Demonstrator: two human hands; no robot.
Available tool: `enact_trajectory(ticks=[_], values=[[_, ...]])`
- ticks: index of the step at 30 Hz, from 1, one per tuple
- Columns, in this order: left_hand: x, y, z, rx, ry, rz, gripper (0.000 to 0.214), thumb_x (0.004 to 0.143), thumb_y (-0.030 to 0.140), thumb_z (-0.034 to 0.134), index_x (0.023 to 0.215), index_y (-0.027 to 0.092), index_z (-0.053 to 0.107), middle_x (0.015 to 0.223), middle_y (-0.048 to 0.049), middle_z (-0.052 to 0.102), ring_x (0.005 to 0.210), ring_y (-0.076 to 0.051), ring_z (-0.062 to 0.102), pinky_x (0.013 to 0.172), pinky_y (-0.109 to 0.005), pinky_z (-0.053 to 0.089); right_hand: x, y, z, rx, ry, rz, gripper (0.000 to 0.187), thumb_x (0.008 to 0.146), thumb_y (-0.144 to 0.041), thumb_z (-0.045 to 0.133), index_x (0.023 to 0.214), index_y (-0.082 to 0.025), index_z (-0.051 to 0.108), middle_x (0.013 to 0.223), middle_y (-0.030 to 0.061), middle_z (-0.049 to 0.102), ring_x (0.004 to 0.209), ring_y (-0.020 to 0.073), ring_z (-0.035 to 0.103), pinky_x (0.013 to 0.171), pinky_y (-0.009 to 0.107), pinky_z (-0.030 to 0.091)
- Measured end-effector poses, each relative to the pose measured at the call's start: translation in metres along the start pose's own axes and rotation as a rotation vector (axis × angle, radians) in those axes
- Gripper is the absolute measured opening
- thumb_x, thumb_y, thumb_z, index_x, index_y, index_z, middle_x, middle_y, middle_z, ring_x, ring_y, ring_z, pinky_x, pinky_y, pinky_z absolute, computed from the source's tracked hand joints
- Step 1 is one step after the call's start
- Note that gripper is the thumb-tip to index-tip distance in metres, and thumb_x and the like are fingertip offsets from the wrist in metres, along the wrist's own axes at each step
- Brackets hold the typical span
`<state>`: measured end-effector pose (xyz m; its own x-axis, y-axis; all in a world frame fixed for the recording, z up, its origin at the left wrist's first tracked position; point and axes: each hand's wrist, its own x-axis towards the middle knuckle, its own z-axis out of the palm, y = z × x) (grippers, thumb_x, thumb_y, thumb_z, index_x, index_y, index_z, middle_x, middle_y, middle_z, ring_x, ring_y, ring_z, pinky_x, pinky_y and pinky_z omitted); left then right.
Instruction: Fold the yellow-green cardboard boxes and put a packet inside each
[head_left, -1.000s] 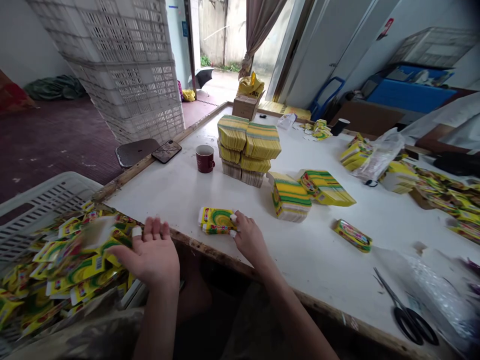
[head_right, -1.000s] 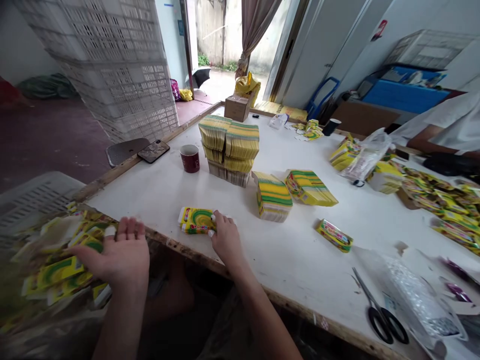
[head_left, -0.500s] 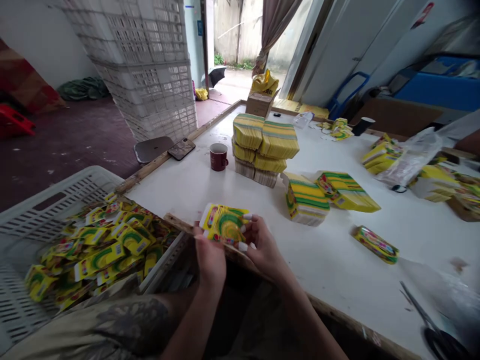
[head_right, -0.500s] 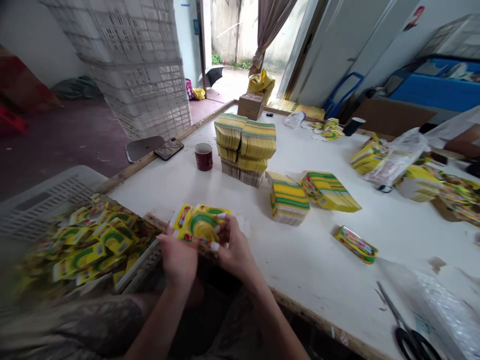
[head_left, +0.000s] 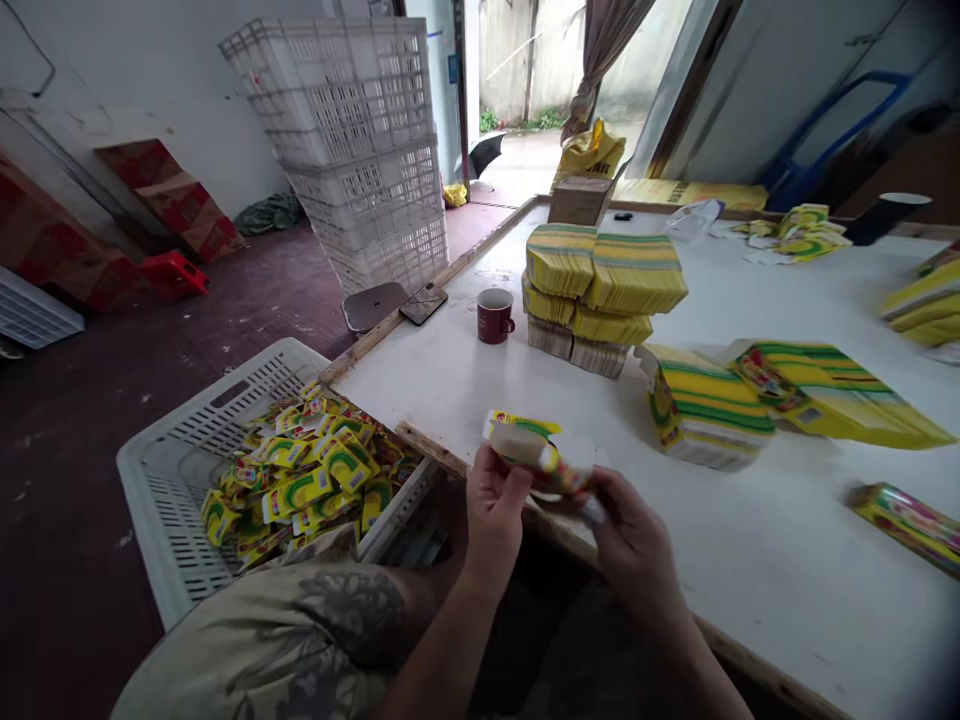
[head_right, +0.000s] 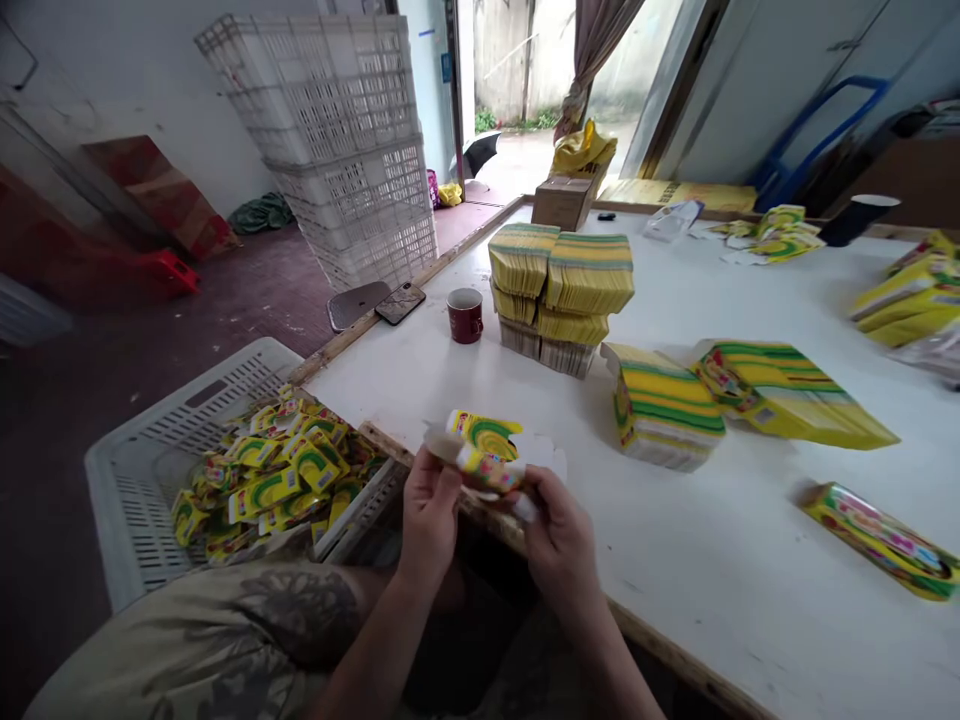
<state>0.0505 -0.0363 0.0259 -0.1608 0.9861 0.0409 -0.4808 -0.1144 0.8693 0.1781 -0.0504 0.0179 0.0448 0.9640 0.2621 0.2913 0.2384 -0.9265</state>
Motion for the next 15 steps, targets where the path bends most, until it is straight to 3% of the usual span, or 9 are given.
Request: enact_trajectory(ticks=[2, 4, 6, 9, 11, 12, 13, 15], values=[[0.002, 0.005, 0.002, 0.01, -0.025, 0.022, 0.025, 0.083, 0.034, 0.066, 0.102, 0.019, 0.063, 0.097, -0.0055, 0.071, 0.094, -0.018, 0.064, 0.085, -0.028, 0.051, 0.003, 0.003, -0.013, -0.143, 0.081, -0.085, 0.014, 0.087, -0.022, 0.055, 0.099, -0.026, 0.06, 0.084, -0.0014, 0.067, 0.071, 0.0137, 0.062, 0.063, 0.023, 0.05], [0.002, 0.012, 0.001, 0.058, -0.021, 0.062, 0.021, 0.085, 0.03, 0.064, 0.103, 0.02, 0.063, 0.098, -0.005, 0.071, 0.092, -0.017, 0.065, 0.084, -0.026, 0.051, 0.007, 0.006, -0.026, -0.241, 0.115, -0.177, 0.013, 0.086, -0.019, 0.056, 0.096, -0.025, 0.062, 0.084, -0.001, 0.067, 0.07, 0.0134, 0.062, 0.062, 0.022, 0.049], [0.003, 0.021, -0.003, 0.152, -0.026, 0.153, 0.033, 0.085, 0.034, 0.063, 0.115, 0.022, 0.056, 0.112, -0.0069, 0.066, 0.102, -0.019, 0.062, 0.091, -0.03, 0.049, 0.012, 0.006, -0.038, -0.351, 0.151, -0.284, 0.014, 0.086, -0.017, 0.057, 0.096, -0.024, 0.064, 0.089, 0.001, 0.066, 0.076, 0.0143, 0.062, 0.067, 0.024, 0.049], [0.004, 0.036, -0.01, 0.494, -0.157, 0.252, 0.077, 0.072, 0.043, 0.076, 0.135, 0.024, 0.038, 0.139, -0.0117, 0.046, 0.129, -0.028, 0.043, 0.11, -0.041, 0.035, 0.016, 0.002, -0.048, -0.552, 0.098, -0.489, 0.017, 0.086, -0.012, 0.057, 0.093, -0.025, 0.066, 0.089, 0.0015, 0.067, 0.086, 0.0167, 0.06, 0.089, 0.033, 0.045], [0.005, 0.041, -0.012, 0.787, -0.324, 0.186, 0.098, 0.056, 0.044, 0.086, 0.137, 0.022, 0.035, 0.139, -0.0135, 0.045, 0.13, -0.033, 0.04, 0.112, -0.048, 0.033, 0.014, -0.002, -0.047, -0.607, -0.064, -0.62, 0.021, 0.085, -0.01, 0.057, 0.093, -0.027, 0.066, 0.086, -0.0005, 0.067, 0.093, 0.0182, 0.059, 0.107, 0.043, 0.031], [0.005, 0.04, -0.012, 0.896, -0.407, 0.12, 0.096, 0.055, 0.043, 0.087, 0.134, 0.022, 0.037, 0.134, -0.0131, 0.05, 0.125, -0.034, 0.045, 0.109, -0.05, 0.037, 0.012, -0.004, -0.045, -0.598, -0.129, -0.654, 0.023, 0.084, -0.009, 0.057, 0.095, -0.028, 0.066, 0.087, -0.0009, 0.067, 0.098, 0.0189, 0.059, 0.112, 0.046, 0.023], [0.005, 0.038, -0.011, 0.968, -0.465, 0.055, 0.087, 0.058, 0.041, 0.085, 0.13, 0.022, 0.041, 0.126, -0.0119, 0.055, 0.118, -0.034, 0.051, 0.103, -0.051, 0.042, 0.01, -0.006, -0.042, -0.566, -0.137, -0.649, 0.026, 0.083, -0.01, 0.059, 0.101, -0.029, 0.065, 0.094, 0.0001, 0.067, 0.105, 0.0202, 0.057, 0.115, 0.048, 0.018], [0.004, 0.03, -0.009, 1.024, -0.495, -0.022, 0.068, 0.065, 0.041, 0.079, 0.121, 0.022, 0.046, 0.111, -0.009, 0.062, 0.102, -0.032, 0.06, 0.091, -0.049, 0.05, 0.006, -0.007, -0.035, -0.445, 0.024, -0.511, 0.045, 0.079, -0.016, 0.065, 0.122, -0.029, 0.056, 0.118, 0.0053, 0.06, 0.122, 0.0248, 0.048, 0.116, 0.051, 0.018]])
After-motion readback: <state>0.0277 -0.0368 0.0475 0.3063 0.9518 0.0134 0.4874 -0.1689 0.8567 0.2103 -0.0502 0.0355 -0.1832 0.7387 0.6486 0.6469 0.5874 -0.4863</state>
